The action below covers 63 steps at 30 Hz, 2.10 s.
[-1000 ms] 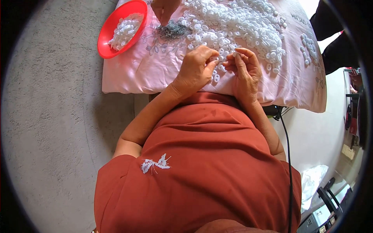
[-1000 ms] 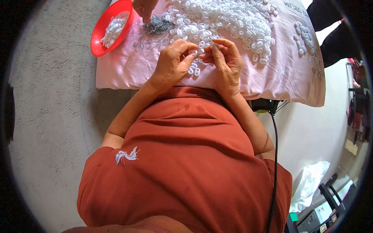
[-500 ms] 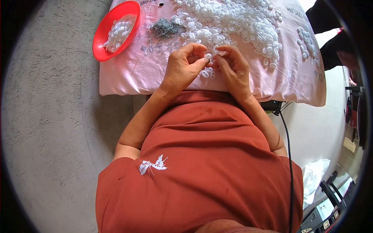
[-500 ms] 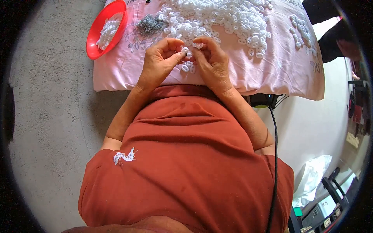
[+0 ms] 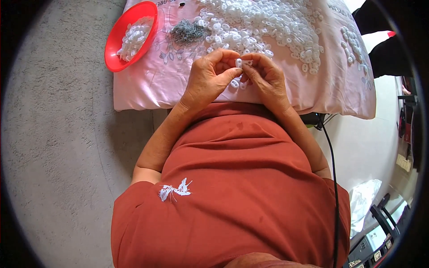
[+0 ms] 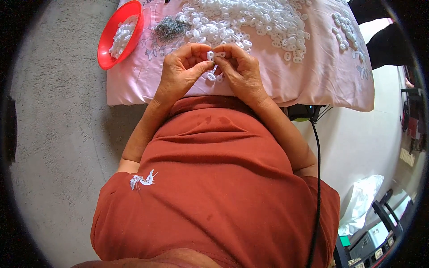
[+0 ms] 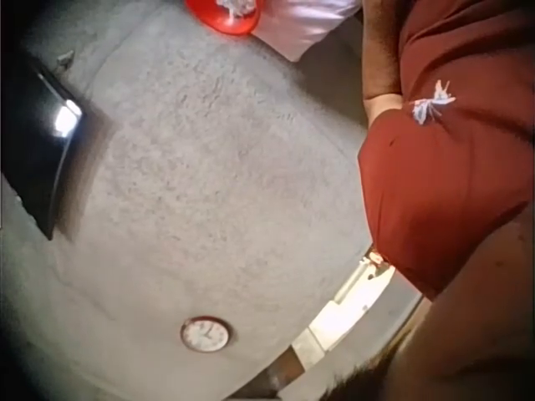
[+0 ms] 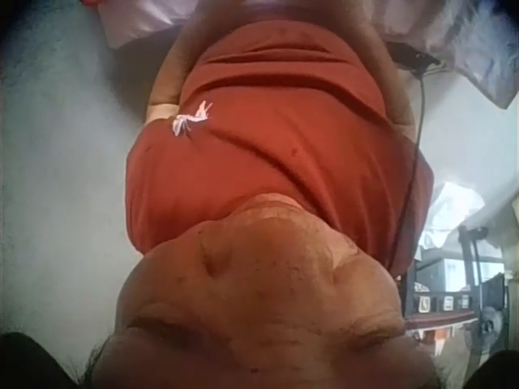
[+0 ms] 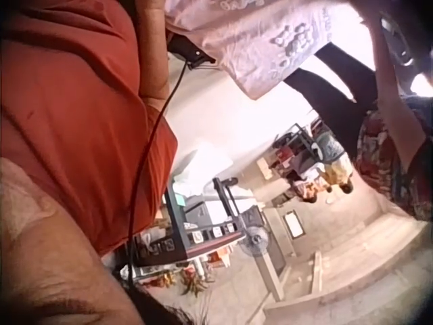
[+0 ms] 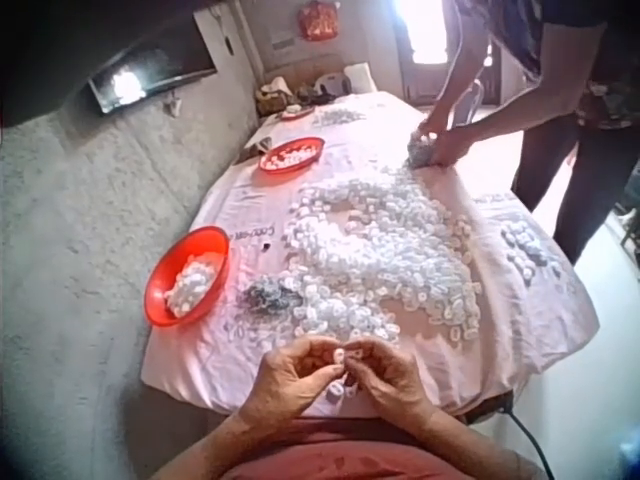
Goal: The person sorts and inspects small white plastic components by hand on a cloth-covered table.
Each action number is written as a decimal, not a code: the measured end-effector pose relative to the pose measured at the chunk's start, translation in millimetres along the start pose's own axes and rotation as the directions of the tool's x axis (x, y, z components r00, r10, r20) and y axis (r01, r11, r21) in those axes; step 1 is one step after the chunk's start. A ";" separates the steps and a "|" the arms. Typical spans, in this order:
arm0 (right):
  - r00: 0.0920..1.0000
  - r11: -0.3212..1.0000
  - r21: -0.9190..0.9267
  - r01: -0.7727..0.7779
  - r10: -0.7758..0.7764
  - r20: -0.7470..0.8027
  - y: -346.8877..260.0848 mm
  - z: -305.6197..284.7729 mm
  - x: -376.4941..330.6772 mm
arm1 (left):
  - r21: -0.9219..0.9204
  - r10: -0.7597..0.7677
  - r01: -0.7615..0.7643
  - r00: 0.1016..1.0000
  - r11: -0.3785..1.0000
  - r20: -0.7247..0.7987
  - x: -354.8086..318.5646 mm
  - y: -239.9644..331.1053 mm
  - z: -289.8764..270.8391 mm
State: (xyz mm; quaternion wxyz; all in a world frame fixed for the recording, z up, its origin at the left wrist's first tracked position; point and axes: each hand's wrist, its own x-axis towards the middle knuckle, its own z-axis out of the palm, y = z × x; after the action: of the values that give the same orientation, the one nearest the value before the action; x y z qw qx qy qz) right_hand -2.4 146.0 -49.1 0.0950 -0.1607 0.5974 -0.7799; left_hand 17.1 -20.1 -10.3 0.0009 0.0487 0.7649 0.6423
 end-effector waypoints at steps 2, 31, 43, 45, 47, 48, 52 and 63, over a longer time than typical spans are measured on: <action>1.000 0.999 0.037 -0.017 0.017 0.005 -4.6 0.2 -1.1 | 0.000 -0.007 0.007 1.000 1.000 -0.008 -0.3 0.9 1.0; 0.998 0.989 0.136 -0.063 0.058 0.035 -6.9 -5.7 -0.3 | 0.333 0.069 -0.064 0.998 0.941 -0.004 4.1 14.6 1.0; 0.996 0.977 0.193 -0.090 0.088 0.016 -5.3 -5.4 -0.3 | 0.187 0.034 -0.035 0.999 0.982 0.009 0.3 9.5 -2.5; 0.996 0.973 0.214 -0.084 0.086 0.002 -4.2 -5.7 -0.7 | 0.210 0.037 -0.039 0.999 0.977 0.010 -0.4 6.6 -4.7; 0.997 0.970 0.231 -0.073 0.079 -0.017 -1.9 -7.3 -0.8 | 0.290 0.032 -0.037 0.999 0.956 0.021 -2.7 5.5 -10.0; 0.997 0.967 0.247 -0.060 0.072 -0.038 -0.9 -7.5 -0.7 | 0.367 0.025 -0.036 0.999 0.930 0.034 -4.1 4.9 -13.6; 0.995 0.980 0.196 -0.026 0.043 -0.088 -3.7 -4.2 -1.7 | 0.509 -0.010 -0.010 0.999 0.861 0.037 -16.7 2.6 -30.2; 0.983 0.982 0.179 0.061 -0.027 -0.182 -3.5 -3.2 -1.5 | 0.586 0.258 -0.228 0.966 0.778 0.034 -12.2 -5.8 -19.4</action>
State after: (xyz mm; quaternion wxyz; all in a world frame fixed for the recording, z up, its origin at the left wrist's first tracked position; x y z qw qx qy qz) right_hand -2.0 150.4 -46.7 0.0381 -0.0938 0.5253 -0.8448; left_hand 27.6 -41.1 -13.3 -0.1152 0.1293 0.9121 0.3716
